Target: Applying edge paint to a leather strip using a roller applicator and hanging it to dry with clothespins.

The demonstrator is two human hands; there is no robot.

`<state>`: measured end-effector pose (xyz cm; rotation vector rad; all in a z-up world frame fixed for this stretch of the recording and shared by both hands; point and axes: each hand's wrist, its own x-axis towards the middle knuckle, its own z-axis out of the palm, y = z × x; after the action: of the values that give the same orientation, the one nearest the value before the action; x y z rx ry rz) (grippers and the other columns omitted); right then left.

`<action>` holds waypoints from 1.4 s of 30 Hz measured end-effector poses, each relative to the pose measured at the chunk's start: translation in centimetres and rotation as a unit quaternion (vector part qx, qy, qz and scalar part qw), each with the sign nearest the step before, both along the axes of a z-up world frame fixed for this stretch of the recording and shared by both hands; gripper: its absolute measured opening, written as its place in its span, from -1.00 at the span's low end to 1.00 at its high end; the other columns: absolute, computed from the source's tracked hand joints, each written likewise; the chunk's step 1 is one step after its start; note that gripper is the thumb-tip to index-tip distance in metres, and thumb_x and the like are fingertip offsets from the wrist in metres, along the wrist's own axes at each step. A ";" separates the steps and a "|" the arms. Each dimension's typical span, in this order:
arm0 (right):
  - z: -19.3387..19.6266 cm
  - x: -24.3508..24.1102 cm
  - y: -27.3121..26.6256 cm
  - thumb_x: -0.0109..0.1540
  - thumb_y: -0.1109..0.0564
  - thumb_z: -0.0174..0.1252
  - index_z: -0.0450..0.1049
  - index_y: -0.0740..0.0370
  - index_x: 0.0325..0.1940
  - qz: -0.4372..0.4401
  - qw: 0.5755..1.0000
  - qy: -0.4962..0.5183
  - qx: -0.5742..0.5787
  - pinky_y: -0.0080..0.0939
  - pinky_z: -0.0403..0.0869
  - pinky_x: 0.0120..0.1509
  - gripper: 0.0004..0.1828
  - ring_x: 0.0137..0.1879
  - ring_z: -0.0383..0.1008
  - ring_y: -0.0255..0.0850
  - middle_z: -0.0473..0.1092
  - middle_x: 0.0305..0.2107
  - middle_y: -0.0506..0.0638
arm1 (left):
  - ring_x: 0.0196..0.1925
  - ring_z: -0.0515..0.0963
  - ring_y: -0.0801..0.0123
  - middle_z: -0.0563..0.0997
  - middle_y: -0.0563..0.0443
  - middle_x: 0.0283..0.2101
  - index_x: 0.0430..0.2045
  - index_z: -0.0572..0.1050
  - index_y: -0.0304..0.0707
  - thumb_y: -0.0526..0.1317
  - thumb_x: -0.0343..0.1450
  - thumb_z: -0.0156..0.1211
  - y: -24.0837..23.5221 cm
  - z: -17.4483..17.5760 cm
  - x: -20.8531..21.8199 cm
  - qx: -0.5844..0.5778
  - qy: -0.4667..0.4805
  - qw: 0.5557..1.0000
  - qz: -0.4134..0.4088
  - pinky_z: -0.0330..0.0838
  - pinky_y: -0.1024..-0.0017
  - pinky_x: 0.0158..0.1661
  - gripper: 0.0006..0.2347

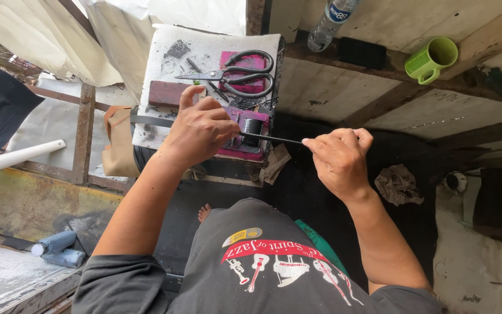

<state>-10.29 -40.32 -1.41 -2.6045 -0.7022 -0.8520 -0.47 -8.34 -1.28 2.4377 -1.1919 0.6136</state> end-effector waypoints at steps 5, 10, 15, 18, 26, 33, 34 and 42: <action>-0.4 -0.8 -1.7 0.29 0.29 0.25 0.64 0.02 -0.19 -0.022 1.000 0.007 0.005 0.06 0.14 0.24 -0.83 -0.10 0.35 -0.24 0.45 -0.43 -0.20 | -0.16 0.52 0.46 0.64 0.25 -0.47 -0.46 0.70 0.13 -0.19 0.29 0.50 -1.8 0.3 -0.2 0.000 0.000 1.000 -0.022 0.00 -0.04 0.32 -0.92; -1.2 -0.8 -3.1 0.32 0.23 0.26 0.64 0.03 -0.15 -0.038 0.997 0.056 0.035 0.03 0.13 0.26 -0.88 -0.06 0.40 -0.23 0.51 -0.35 -0.17 | -0.17 0.52 0.44 0.63 0.24 -0.48 -0.47 0.70 0.10 -0.20 0.30 0.48 -3.2 0.5 -0.2 -0.011 0.018 0.999 -0.047 0.00 -0.04 0.34 -0.94; -1.4 -0.6 -4.7 0.32 0.19 0.24 0.62 0.03 -0.11 -0.025 0.989 0.122 0.078 -0.02 0.14 0.31 -0.89 -0.02 0.47 -0.21 0.53 -0.29 -0.17 | -0.19 0.53 0.40 0.63 0.19 -0.48 -0.46 0.70 0.06 -0.18 0.33 0.46 -4.1 1.3 -0.4 -0.039 0.049 0.996 -0.070 -0.01 -0.07 0.32 -0.97; -2.0 0.1 -5.5 0.32 0.20 0.18 0.61 0.08 -0.09 0.001 0.979 0.164 0.121 -0.04 0.18 0.31 -0.87 -0.01 0.50 -0.16 0.54 -0.28 -0.12 | -0.20 0.55 0.40 0.64 0.18 -0.49 -0.45 0.71 0.06 -0.17 0.33 0.48 -4.7 1.6 -0.3 -0.049 0.057 0.994 -0.076 0.00 -0.06 0.31 -0.97; 0.5 2.1 -1.5 0.34 0.18 0.07 0.61 0.20 -0.08 0.116 0.938 0.240 0.221 -0.17 0.24 0.21 -0.80 -0.14 0.54 -0.14 0.53 -0.38 -0.04 | -0.20 0.55 0.37 0.64 0.15 -0.47 -0.42 0.71 0.02 -0.15 0.35 0.44 -6.0 1.9 -0.2 -0.052 0.070 0.991 -0.104 0.02 -0.09 0.30 -0.95; 2.9 3.1 1.6 0.27 0.25 0.23 0.64 0.17 -0.08 0.155 0.952 0.204 0.168 -0.20 0.24 0.19 -0.84 -0.16 0.52 -0.19 0.52 -0.40 -0.08 | -0.17 0.56 0.38 0.67 0.18 -0.42 -0.38 0.71 0.10 -0.11 0.34 0.44 -3.0 2.9 -0.1 -0.040 0.078 0.994 -0.072 0.00 -0.05 0.30 -0.94; 3.1 3.2 1.7 0.28 0.25 0.23 0.64 0.15 -0.08 0.151 0.959 0.188 0.148 -0.23 0.24 0.18 -0.84 -0.16 0.50 -0.23 0.51 -0.40 -0.13 | -0.16 0.57 0.39 0.68 0.18 -0.40 -0.37 0.71 0.12 -0.11 0.33 0.44 -2.1 3.0 0.0 -0.030 0.078 0.995 -0.056 -0.02 -0.04 0.30 -0.93; 1.9 4.4 3.1 0.30 0.25 0.24 0.66 0.09 -0.13 0.136 0.982 0.109 0.075 -0.22 0.22 0.15 -0.86 -0.15 0.46 -0.31 0.49 -0.41 -0.20 | -0.13 0.58 0.35 0.69 0.18 -0.37 -0.34 0.72 0.11 -0.12 0.35 0.42 6.7 2.2 0.5 0.009 0.123 0.991 0.047 -0.04 -0.06 0.35 -0.92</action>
<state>-5.91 -37.20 0.51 -2.3496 -0.8680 -0.5088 0.06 -1.66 0.89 2.5078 -0.9932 0.3156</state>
